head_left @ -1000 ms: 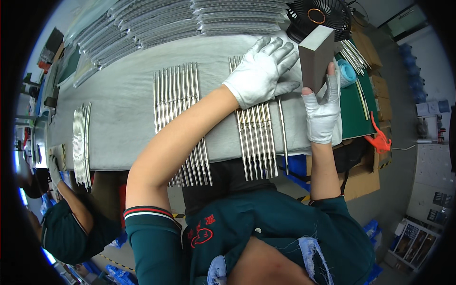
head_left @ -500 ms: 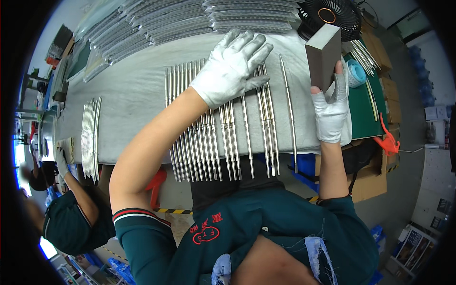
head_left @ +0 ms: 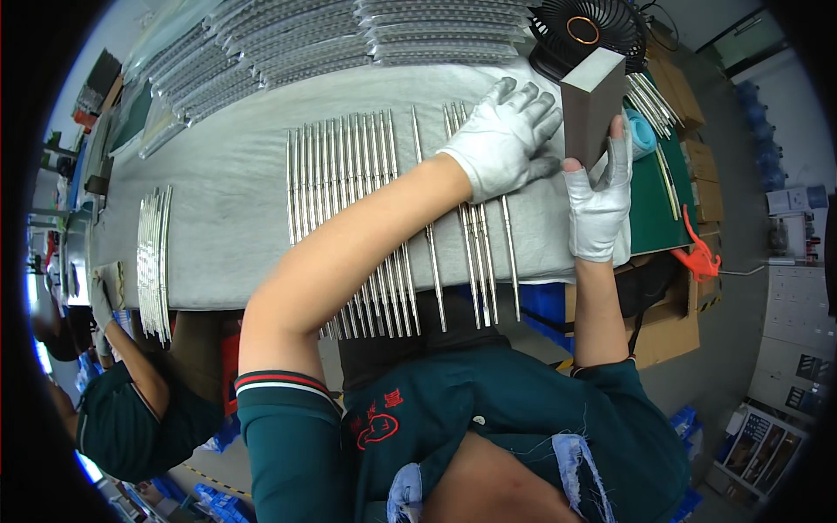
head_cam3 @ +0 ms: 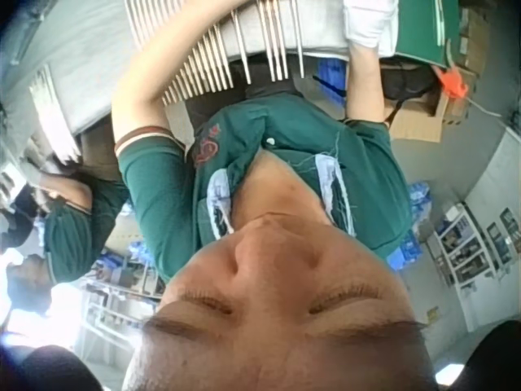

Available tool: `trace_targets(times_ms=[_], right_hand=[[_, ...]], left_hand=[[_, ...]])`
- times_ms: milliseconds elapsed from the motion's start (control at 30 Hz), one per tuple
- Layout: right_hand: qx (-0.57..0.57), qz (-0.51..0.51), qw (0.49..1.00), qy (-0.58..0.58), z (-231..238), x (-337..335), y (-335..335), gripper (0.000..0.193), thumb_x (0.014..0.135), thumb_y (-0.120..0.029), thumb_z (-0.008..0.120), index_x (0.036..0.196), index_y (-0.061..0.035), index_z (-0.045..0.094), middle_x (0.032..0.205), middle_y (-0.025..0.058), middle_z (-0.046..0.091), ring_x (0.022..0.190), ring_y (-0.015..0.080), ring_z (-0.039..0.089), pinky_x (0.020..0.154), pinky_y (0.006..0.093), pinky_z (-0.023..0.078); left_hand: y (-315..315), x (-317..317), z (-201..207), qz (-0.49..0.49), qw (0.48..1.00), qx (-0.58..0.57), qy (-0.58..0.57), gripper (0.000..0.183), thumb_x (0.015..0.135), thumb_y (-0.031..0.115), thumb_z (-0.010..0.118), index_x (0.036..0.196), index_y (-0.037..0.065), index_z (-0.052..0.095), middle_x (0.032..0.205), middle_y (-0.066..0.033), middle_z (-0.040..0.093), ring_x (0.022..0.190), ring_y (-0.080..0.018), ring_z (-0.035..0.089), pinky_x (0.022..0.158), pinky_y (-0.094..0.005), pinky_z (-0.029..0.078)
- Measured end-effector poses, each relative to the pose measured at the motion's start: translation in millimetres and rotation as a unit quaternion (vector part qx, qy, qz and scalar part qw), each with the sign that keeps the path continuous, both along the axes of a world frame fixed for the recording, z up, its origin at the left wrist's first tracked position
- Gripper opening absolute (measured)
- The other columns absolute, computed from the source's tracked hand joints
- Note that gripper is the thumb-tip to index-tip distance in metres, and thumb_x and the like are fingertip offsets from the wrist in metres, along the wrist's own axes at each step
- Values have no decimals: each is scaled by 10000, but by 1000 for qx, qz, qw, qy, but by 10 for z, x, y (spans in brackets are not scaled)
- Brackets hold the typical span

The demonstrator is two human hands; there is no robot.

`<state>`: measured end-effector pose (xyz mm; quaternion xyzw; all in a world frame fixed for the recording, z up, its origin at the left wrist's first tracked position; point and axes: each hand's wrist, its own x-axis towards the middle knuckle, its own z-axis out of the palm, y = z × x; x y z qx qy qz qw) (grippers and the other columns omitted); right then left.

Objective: The person polishes a set of thin metal rods using a sanding block, holding each rod by hand while rubbing it against the block.

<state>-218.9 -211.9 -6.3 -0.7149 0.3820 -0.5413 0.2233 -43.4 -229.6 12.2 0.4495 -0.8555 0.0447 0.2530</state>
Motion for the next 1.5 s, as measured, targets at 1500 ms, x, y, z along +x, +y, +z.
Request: trace_targets(times_ms=[1500], right_hand=[[-42, -15, 999, 3, 6, 76, -23, 785, 807, -192, 792, 1479, -122, 392, 1463, 136, 444, 1325, 278, 447, 1097, 370, 361]], left_hand=[[70, 180, 29, -17, 999, -28, 28, 628, 911, 429, 575, 1340, -22, 494, 1408, -216, 469, 1344, -364, 410, 1148, -488, 268]])
